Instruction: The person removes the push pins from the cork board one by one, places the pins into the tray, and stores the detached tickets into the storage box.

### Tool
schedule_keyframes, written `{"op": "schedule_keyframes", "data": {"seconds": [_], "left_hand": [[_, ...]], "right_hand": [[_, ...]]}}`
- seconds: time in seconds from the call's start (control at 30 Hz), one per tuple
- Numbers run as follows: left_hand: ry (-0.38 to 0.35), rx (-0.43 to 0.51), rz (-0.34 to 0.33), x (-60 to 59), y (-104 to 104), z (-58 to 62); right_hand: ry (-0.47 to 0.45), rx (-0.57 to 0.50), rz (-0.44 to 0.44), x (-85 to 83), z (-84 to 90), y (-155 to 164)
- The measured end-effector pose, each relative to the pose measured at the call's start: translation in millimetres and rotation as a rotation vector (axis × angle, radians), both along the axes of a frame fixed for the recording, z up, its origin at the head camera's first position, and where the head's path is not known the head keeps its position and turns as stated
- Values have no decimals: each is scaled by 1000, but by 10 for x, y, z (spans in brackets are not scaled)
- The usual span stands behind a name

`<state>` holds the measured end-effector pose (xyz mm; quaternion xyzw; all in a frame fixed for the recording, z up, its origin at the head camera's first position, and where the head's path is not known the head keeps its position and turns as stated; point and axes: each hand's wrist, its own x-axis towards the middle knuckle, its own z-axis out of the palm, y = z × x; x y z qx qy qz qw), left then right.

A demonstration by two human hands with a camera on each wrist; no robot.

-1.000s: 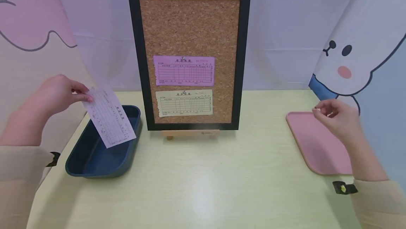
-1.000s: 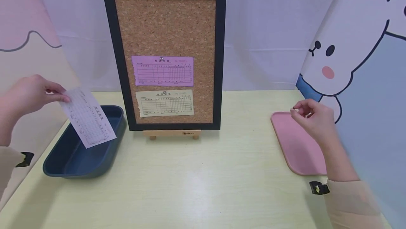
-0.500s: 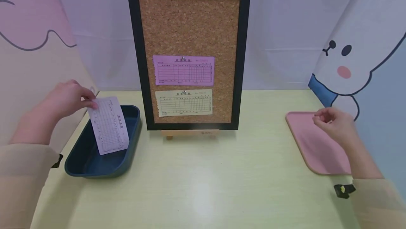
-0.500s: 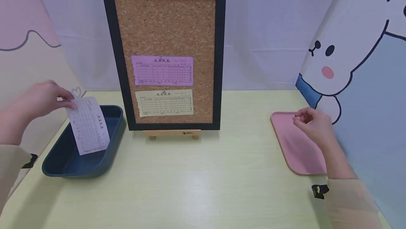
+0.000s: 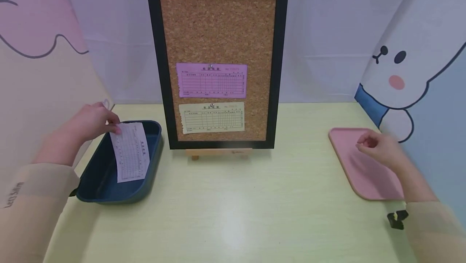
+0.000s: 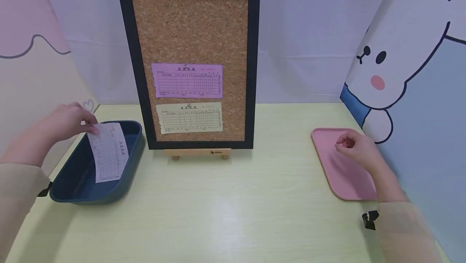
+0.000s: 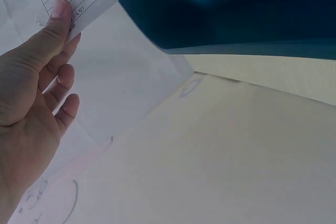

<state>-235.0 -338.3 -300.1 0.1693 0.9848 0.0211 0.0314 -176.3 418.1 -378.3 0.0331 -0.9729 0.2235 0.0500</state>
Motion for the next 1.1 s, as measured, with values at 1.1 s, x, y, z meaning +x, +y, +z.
{"op": "schedule_keyframes", "data": {"seconds": [1.1], "left_hand": [[-153,6,41,-182,7,-546]], "right_hand": [[-226,-34,126,-63,-341,227]]}}
